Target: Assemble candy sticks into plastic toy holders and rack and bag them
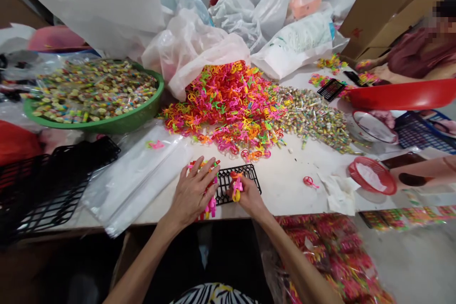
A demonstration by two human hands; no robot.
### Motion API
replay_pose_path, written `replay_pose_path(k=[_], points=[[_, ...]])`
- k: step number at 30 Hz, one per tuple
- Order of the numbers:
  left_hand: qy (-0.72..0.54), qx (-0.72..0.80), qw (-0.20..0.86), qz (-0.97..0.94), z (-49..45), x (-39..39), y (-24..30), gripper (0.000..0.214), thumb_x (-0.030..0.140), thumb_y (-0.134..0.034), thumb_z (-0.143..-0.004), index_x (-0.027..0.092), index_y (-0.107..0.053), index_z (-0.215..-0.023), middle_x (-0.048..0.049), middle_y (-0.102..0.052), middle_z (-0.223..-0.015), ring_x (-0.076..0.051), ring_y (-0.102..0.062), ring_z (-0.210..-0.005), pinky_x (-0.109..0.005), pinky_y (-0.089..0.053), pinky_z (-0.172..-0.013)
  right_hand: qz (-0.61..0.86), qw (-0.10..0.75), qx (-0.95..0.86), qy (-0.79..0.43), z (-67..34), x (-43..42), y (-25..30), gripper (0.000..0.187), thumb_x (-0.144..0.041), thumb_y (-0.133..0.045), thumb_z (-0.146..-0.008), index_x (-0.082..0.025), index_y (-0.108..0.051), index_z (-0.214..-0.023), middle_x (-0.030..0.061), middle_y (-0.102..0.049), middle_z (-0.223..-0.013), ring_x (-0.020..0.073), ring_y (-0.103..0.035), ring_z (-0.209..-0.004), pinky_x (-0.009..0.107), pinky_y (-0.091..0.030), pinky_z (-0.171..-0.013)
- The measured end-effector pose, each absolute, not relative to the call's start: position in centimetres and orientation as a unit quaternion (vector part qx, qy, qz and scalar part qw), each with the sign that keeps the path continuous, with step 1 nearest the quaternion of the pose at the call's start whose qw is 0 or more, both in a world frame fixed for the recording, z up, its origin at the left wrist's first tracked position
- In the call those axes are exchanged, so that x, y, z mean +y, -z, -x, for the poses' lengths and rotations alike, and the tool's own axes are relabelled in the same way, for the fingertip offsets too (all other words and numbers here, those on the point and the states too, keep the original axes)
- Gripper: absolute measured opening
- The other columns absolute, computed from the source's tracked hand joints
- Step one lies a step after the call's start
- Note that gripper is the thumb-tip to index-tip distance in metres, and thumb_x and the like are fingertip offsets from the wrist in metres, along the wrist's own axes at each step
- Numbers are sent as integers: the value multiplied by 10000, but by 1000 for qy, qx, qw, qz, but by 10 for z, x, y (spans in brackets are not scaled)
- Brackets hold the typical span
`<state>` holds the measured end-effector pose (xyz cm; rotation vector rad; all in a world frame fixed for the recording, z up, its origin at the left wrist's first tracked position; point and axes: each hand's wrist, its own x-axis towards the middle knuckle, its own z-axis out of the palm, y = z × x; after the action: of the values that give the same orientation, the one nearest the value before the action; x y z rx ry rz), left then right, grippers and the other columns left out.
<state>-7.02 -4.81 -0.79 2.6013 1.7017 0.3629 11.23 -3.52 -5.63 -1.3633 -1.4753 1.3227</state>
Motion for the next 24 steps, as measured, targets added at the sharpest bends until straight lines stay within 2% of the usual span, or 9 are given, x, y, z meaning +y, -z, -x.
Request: replay_pose_path(k=[4, 6, 10, 11, 14, 18, 20, 21, 24], points=[[-120, 539, -1, -834, 72, -47, 10, 439, 325, -331, -881, 274, -392, -1314, 9, -350, -1406, -282, -260, -1307, -460, -322, -937, 514, 389, -584, -493, -95, -54, 62, 46, -192, -528, -687, -188, -485, -672, -21, -487, -672, 117, -459, -604, 220, -389, -547], [-125, 536, -7, -835, 73, -46, 12, 439, 312, -340, -877, 271, -398, -1311, -4, -370, -1395, -279, -276, -1300, -452, -326, -935, 511, 373, -624, -459, -92, -55, 62, 93, -153, -516, -689, -182, -470, -614, -21, -476, -646, 117, -443, -607, 216, -368, -552], [-121, 531, -6, -839, 72, -45, 12, 447, 341, -335, -877, 262, -395, -1313, -4, -349, -1407, -281, -256, -1308, -459, -315, -946, 506, 270, -741, -350, -88, -58, 63, 144, -83, -475, -689, -169, -490, -575, 1, -502, -627, 125, -459, -599, 228, -344, -565], [-118, 531, -5, -839, 70, -45, 11, 460, 368, -339, -874, 260, -387, -1319, -3, -337, -1412, -289, -246, -1310, -470, -310, -949, 507, 234, -767, -315, -86, -60, 64, 123, -67, -472, -682, -163, -534, -636, 20, -539, -689, 131, -479, -616, 232, -348, -572], [-113, 540, -8, -834, 67, -46, 8, 508, 437, -365, -853, 255, -373, -1327, -13, -332, -1413, -324, -246, -1303, -530, -274, -959, 511, 144, -810, -249, -84, -61, 60, 254, -49, -479, -683, -145, -592, -889, 79, -584, -895, 143, -535, -666, 238, -371, -583], [-112, 546, -11, -830, 68, -48, 4, 487, 437, -359, -855, 272, -393, -1312, -8, -351, -1403, -330, -259, -1295, -569, -250, -962, 460, 72, -850, -248, -111, -19, 36, 275, -109, -492, -763, -176, -619, -998, 43, -613, -874, 140, -576, -744, 212, -405, -629], [-111, 539, -1, -835, 69, -48, 3, 482, 444, -347, -859, 281, -391, -1311, 1, -351, -1404, -317, -251, -1302, -542, -295, -945, 528, 31, -838, -133, -133, 20, 20, 315, -107, -432, -818, -189, -605, -1069, 68, -609, -962, 162, -578, -850, 235, -409, -695], [-109, 537, 5, -836, 69, -48, 2, 482, 447, -338, -862, 283, -387, -1313, 3, -350, -1405, -310, -248, -1305, -531, -314, -936, 561, -20, -825, -67, -144, 39, 14, 336, -110, -385, -848, -201, -593, -1096, 89, -597, -1017, 182, -576, -888, 261, -408, -709], [-105, 556, 3, -824, 64, -48, -1, 469, 438, -309, -873, 286, -390, -1309, -5, -351, -1406, -306, -251, -1305, -561, -291, -948, 558, -69, -826, -47, -162, 81, 6, 289, -100, -402, -839, -183, -658, -945, 116, -621, -960, 223, -595, -848, 302, -403, -691]])
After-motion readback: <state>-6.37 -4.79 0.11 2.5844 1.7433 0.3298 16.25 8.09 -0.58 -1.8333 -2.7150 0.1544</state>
